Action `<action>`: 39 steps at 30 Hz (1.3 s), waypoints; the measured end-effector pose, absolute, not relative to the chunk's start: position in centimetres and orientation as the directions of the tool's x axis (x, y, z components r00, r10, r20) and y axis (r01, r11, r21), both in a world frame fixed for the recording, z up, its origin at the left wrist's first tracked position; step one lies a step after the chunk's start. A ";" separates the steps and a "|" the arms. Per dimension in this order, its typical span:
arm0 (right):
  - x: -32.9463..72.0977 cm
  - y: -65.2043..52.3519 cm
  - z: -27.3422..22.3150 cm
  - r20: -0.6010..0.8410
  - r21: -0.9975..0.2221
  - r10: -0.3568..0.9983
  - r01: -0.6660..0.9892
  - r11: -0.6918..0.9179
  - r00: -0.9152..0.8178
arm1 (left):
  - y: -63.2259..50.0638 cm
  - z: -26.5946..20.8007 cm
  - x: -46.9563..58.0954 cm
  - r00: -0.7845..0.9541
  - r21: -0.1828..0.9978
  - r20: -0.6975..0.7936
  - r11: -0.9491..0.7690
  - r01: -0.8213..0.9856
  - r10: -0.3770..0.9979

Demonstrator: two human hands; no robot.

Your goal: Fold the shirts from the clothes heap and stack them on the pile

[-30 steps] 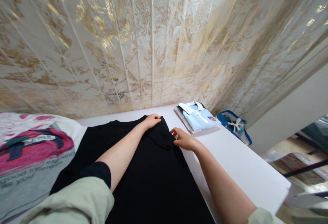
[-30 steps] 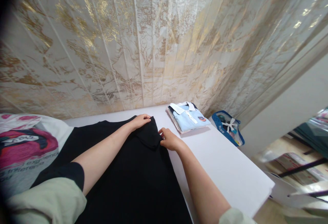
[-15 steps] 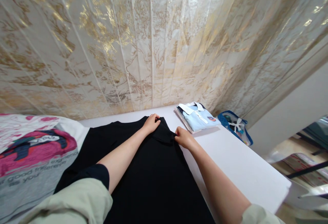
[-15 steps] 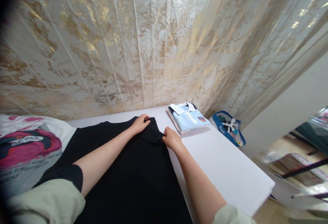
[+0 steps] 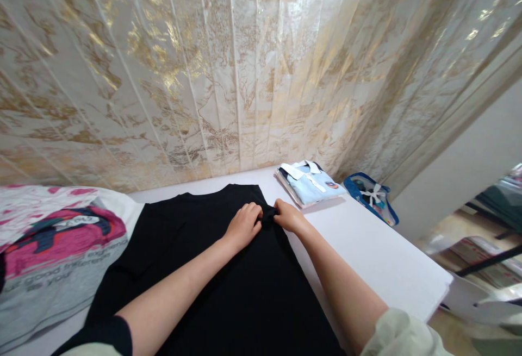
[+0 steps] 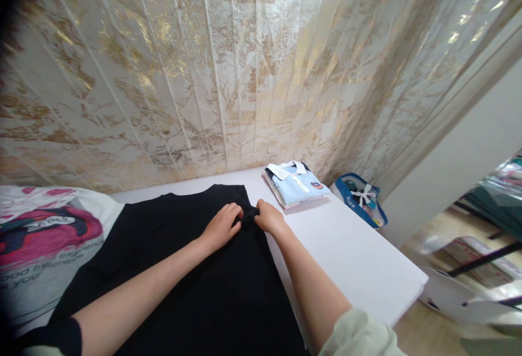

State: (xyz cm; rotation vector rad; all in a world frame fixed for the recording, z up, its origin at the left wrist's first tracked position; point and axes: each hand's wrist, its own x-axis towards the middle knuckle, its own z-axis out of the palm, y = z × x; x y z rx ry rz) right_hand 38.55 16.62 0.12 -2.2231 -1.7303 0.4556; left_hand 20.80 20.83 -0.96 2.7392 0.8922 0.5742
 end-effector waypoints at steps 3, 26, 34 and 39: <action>38.9 16.8 -0.1 -0.072 -0.431 0.970 0.870 -0.241 0.234 | 20.7 -0.6 19.9 0.757 0.185 0.337 -0.828 0.530 0.560; 40.6 17.3 -1.1 -0.063 -0.619 0.998 0.784 -0.034 -0.006 | 19.5 -1.3 21.0 0.747 0.518 0.268 -0.744 0.421 0.609; 40.5 17.2 -0.7 -0.073 -0.614 0.996 0.789 -0.001 -0.056 | 18.0 -1.8 21.6 0.763 0.475 0.348 -0.804 0.358 0.545; 40.3 17.2 -0.5 -0.082 -0.570 0.996 0.818 -0.077 0.036 | 17.6 -1.4 21.2 0.778 0.435 0.345 -0.824 0.363 0.525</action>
